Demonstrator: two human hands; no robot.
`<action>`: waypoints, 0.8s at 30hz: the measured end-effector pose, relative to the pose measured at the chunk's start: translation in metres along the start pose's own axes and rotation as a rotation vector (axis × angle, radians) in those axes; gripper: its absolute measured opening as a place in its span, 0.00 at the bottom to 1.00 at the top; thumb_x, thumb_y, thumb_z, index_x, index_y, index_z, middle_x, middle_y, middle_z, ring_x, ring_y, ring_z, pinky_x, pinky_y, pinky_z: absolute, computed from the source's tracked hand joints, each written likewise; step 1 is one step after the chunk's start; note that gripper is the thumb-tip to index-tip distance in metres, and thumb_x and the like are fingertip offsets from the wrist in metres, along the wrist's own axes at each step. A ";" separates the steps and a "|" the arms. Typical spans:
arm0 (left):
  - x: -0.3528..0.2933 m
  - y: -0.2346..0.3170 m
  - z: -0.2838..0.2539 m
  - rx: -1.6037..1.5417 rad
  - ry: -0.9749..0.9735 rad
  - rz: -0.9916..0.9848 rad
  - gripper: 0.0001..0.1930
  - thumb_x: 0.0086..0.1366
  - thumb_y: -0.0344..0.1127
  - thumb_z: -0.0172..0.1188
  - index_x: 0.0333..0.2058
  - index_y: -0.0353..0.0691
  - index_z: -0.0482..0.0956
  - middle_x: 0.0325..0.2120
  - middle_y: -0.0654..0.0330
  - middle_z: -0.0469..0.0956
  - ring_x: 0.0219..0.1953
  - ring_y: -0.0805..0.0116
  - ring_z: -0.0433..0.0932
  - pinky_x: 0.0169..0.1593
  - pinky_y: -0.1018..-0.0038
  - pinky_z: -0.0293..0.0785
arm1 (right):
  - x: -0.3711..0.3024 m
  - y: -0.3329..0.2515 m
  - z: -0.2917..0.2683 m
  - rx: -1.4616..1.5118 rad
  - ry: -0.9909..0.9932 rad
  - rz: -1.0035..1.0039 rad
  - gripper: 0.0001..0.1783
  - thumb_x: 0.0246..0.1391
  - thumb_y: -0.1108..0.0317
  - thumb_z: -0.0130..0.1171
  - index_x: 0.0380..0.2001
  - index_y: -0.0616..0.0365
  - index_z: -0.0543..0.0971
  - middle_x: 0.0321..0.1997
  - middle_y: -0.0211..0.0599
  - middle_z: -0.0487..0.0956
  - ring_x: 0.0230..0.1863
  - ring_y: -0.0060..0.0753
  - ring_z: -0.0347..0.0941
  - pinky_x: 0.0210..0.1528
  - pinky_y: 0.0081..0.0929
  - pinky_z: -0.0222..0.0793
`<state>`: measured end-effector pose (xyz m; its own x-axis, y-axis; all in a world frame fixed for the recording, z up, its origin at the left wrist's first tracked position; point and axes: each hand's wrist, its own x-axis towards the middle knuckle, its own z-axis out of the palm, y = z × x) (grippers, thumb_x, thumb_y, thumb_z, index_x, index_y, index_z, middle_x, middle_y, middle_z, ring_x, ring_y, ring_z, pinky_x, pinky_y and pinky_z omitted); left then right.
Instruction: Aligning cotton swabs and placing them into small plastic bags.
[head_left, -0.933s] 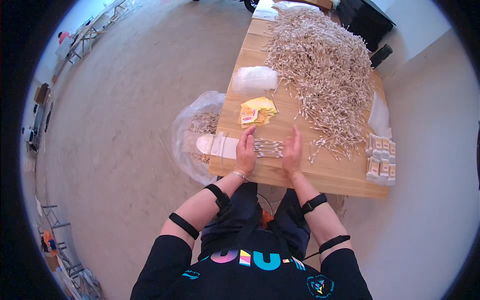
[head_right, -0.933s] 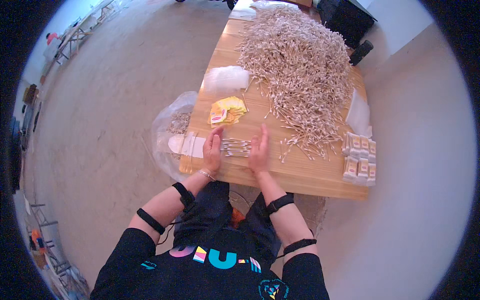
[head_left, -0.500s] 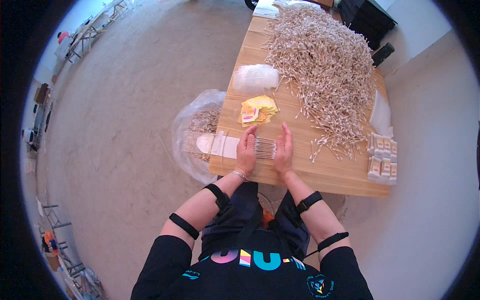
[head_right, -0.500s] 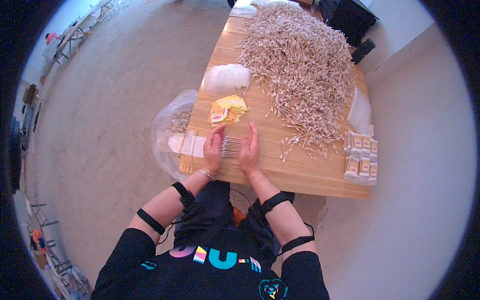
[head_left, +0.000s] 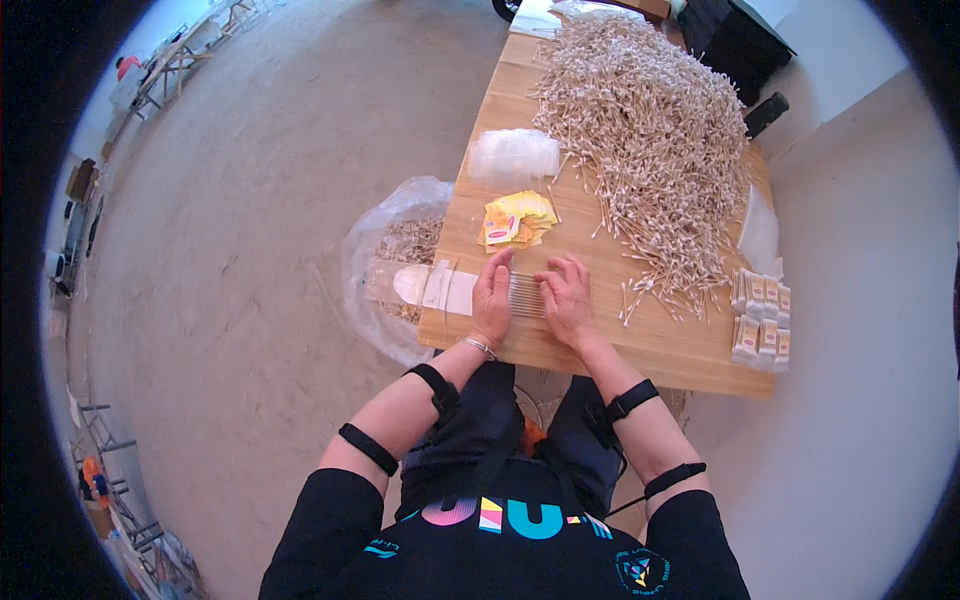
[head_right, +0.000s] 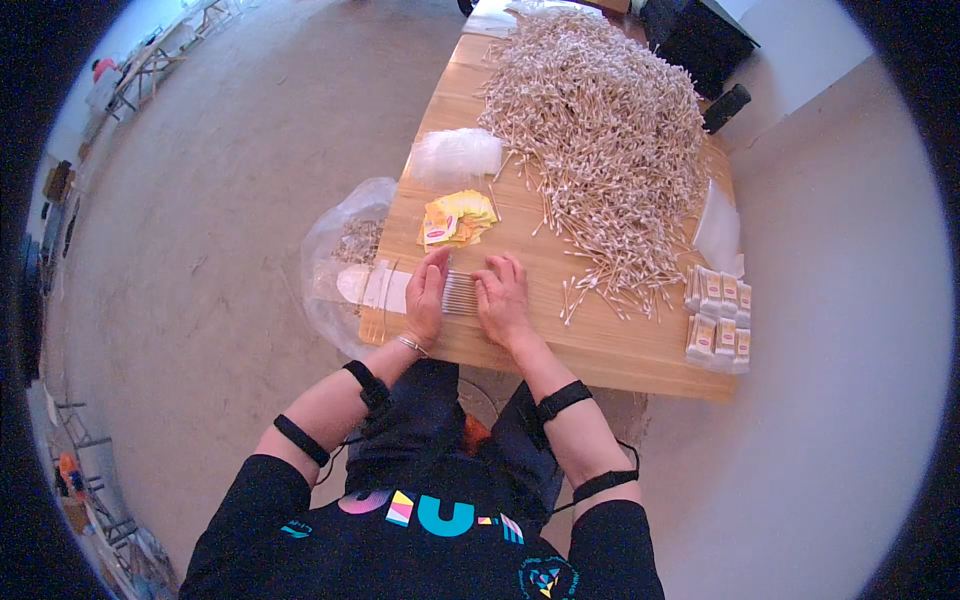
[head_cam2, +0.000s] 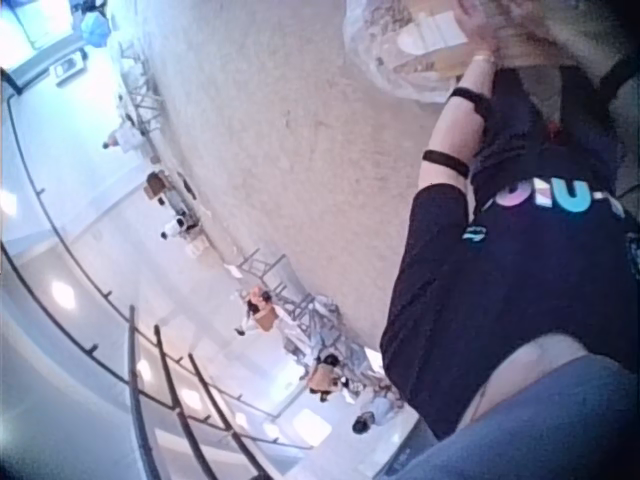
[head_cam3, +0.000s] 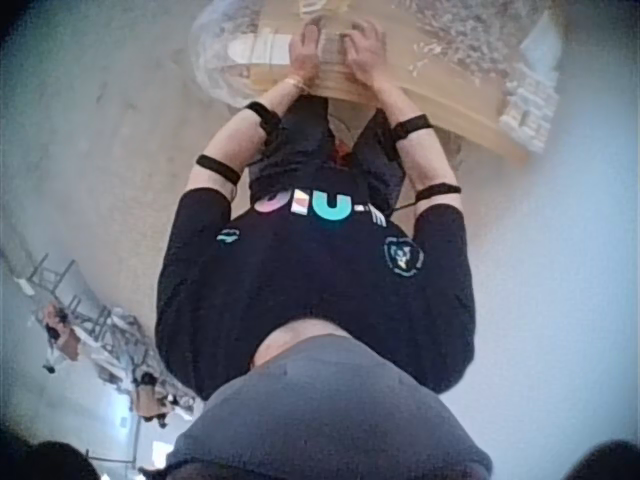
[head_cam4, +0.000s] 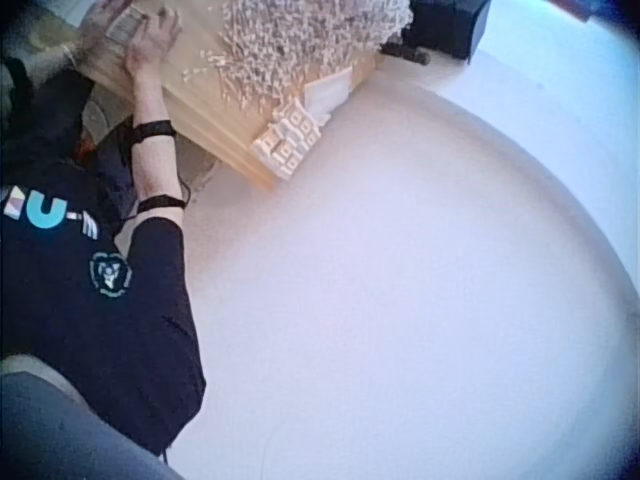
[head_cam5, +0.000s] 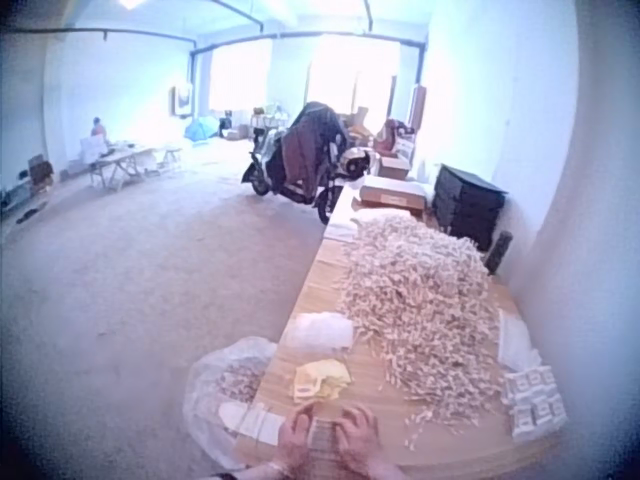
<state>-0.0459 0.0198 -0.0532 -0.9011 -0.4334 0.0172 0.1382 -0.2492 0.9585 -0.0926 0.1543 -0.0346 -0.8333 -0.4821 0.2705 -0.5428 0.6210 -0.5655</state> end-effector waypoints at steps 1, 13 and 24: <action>0.001 -0.001 0.001 0.007 0.010 0.004 0.20 0.71 0.40 0.41 0.54 0.32 0.67 0.50 0.54 0.71 0.54 0.68 0.67 0.58 0.74 0.61 | 0.002 0.005 -0.001 -0.032 0.002 -0.012 0.10 0.51 0.69 0.52 0.36 0.56 0.79 0.53 0.44 0.69 0.60 0.50 0.57 0.63 0.42 0.52; 0.003 0.000 -0.002 -0.145 -0.016 -0.068 0.22 0.71 0.43 0.42 0.55 0.32 0.64 0.54 0.54 0.66 0.58 0.65 0.64 0.63 0.71 0.57 | -0.002 -0.007 -0.018 -0.320 -0.039 -0.019 0.19 0.53 0.68 0.50 0.50 0.55 0.73 0.57 0.45 0.66 0.63 0.49 0.54 0.64 0.41 0.49; 0.001 0.004 0.001 -0.074 -0.030 -0.046 0.23 0.71 0.45 0.40 0.54 0.32 0.66 0.52 0.54 0.69 0.56 0.66 0.65 0.60 0.72 0.59 | -0.011 -0.019 0.014 0.593 0.112 0.275 0.30 0.58 0.67 0.41 0.63 0.67 0.53 0.68 0.54 0.51 0.70 0.49 0.43 0.70 0.35 0.37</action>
<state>-0.0469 0.0191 -0.0494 -0.9191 -0.3938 -0.0171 0.1248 -0.3320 0.9350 -0.0716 0.1392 -0.0373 -0.9565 -0.2677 0.1160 -0.1856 0.2517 -0.9498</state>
